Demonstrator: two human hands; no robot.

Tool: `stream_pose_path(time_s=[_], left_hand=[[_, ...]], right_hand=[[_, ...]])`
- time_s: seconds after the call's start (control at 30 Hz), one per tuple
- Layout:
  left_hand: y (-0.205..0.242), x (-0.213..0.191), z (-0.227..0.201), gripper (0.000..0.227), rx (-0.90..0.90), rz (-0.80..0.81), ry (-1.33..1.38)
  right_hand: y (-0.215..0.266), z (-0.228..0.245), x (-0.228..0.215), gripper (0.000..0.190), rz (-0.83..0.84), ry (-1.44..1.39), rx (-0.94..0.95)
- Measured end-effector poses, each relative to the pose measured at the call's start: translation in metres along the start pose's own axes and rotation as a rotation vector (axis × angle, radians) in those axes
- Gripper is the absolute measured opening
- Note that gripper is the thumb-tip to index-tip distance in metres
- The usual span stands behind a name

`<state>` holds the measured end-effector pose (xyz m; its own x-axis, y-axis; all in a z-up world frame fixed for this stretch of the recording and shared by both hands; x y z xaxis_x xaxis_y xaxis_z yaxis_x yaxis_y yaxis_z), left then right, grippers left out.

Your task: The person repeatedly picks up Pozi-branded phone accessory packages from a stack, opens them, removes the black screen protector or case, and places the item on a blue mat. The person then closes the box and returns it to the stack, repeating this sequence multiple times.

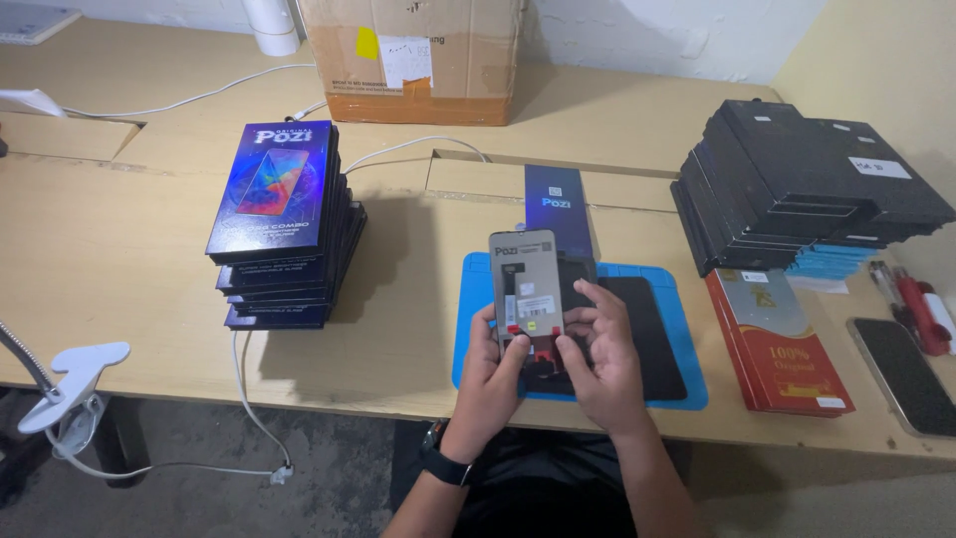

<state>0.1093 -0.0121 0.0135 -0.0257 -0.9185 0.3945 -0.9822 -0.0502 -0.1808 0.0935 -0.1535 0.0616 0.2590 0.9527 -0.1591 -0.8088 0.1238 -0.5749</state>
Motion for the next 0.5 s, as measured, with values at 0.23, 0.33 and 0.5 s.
stream_pose_path(time_s=[0.23,0.33,0.5], left_hand=[[-0.004,-0.006,0.008,0.041,-0.041,-0.030,0.249],[-0.002,-0.006,0.011,0.042,-0.097,-0.031,0.332],[-0.001,-0.001,0.010,0.044,-0.100,0.007,0.328]], right_hand=[[0.011,0.017,0.013,0.070,0.143,0.102,-0.133],[0.015,0.022,0.017,0.073,0.186,0.139,-0.221],[0.011,0.016,0.017,0.076,0.176,0.169,-0.146]])
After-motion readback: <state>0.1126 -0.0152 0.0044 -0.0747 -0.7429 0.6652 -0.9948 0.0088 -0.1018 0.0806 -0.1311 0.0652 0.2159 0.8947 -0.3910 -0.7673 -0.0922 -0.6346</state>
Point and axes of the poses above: each hand's wrist, its own y-axis away from the middle knuckle, its own x-axis out of the palm, z = x × y, the point moved 10 cm from there along -y, towards the middle knuckle, and after that the axes turned 10 degrees about -z, right-handed, at the moved point
